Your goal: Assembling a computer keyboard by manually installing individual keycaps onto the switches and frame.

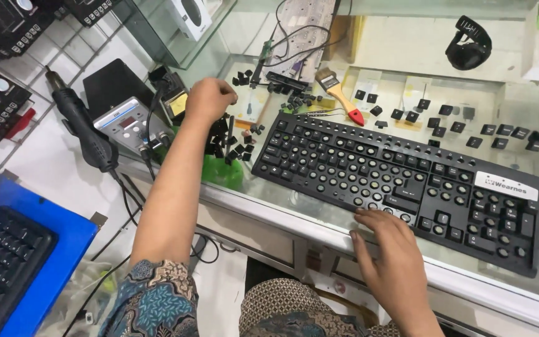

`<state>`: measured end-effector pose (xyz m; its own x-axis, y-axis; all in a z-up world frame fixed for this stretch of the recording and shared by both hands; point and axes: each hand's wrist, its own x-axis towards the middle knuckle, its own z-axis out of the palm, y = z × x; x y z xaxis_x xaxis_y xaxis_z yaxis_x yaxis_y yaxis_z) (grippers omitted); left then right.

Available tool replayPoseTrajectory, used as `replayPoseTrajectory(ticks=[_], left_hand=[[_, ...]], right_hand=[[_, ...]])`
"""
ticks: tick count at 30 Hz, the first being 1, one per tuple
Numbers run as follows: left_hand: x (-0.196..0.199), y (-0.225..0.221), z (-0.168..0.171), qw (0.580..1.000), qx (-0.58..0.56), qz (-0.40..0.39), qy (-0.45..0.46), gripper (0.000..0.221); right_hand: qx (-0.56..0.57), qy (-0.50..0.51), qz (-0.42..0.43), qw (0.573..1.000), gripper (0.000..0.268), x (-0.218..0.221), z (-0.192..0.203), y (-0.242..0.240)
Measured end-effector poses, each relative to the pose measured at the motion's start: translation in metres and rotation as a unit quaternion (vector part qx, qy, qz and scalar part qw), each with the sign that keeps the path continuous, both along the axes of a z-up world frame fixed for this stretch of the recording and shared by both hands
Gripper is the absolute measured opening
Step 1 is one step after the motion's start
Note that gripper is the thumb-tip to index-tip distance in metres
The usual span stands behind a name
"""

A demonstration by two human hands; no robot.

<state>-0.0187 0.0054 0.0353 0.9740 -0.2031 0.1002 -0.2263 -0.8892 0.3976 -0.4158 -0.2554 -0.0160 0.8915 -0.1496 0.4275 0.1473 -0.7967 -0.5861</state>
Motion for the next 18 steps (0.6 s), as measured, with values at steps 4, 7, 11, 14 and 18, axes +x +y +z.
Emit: replayPoseTrajectory(ticks=[4, 7, 11, 14, 18], left_hand=[[-0.078, -0.022, 0.045, 0.942, -0.289, 0.016, 0.167, 0.017], [-0.129, -0.035, 0.043, 0.856, -0.443, -0.008, 0.265, 0.015], [-0.190, -0.057, 0.015, 0.764, -0.547, -0.032, 0.341, 0.015], [-0.231, -0.073, -0.011, 0.682, -0.614, -0.072, 0.391, 0.018], [-0.270, -0.091, -0.038, 0.574, -0.695, -0.087, 0.424, 0.014]], right_hand=[[0.004, -0.004, -0.001, 1.000, 0.031, 0.001, 0.000, 0.000], [0.007, -0.008, -0.001, 1.000, 0.031, 0.000, -0.001, 0.001], [0.063, -0.017, -0.010, 0.998, 0.025, 0.003, 0.012, 0.006], [0.119, -0.011, -0.008, 0.993, 0.020, 0.007, 0.021, 0.008], [0.145, -0.088, 0.016, 0.985, 0.021, 0.015, 0.029, 0.015]])
